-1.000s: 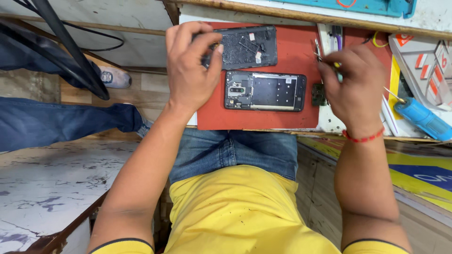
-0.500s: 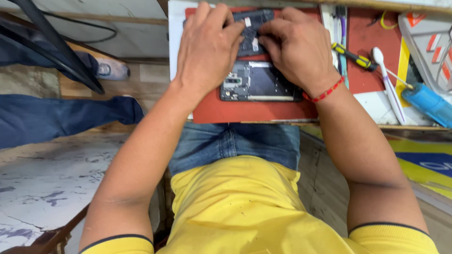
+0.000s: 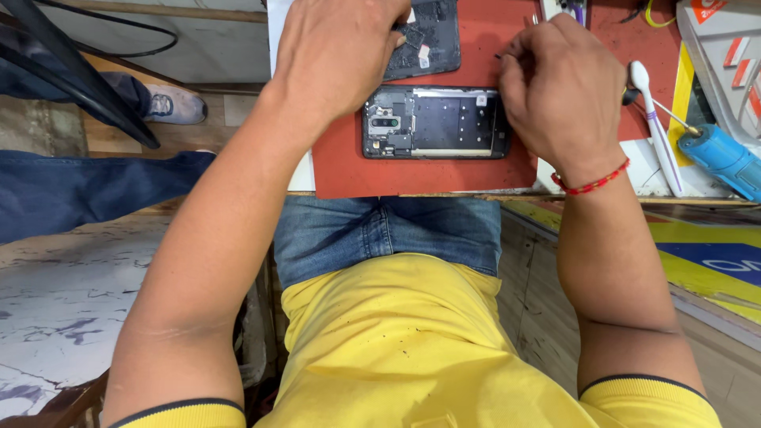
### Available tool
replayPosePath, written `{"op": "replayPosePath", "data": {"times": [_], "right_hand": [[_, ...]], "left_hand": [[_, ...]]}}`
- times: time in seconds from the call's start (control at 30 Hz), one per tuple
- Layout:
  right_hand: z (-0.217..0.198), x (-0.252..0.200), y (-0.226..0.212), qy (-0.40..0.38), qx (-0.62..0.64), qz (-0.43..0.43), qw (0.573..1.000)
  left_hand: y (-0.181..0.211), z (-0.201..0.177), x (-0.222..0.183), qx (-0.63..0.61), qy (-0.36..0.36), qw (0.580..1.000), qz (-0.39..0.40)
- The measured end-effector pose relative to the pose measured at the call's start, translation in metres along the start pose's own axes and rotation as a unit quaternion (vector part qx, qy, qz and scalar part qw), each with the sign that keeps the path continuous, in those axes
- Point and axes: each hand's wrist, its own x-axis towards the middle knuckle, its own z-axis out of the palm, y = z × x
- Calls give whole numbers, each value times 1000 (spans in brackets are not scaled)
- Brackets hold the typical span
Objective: The person disassembles a smartphone by removing the back cover and using a screwdriver to unscrew internal components. They then use a hot air gun to heat the back cover and continue removing screws from the phone's frame.
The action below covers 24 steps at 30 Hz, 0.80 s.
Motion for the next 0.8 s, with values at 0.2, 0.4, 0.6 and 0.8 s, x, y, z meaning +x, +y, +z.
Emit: {"op": "replayPosePath", "data": {"times": [0.2,0.4,0.6,0.8], "right_hand": [[4,-17,13,-3,3,13,1000],[-9,-6,8,-33,36,-14,999],[-24,9,-1,-72,59,-11,996],[11,47,-14,-14,97,-69,993]], "left_hand": [[-2,2,1,-25,-12,1000,-13],[-6,4,4,-13,-33,999,-22],[-7,1,13,31,-75,997,-13],[-10,6,20,55,-131,990,-24]]}}
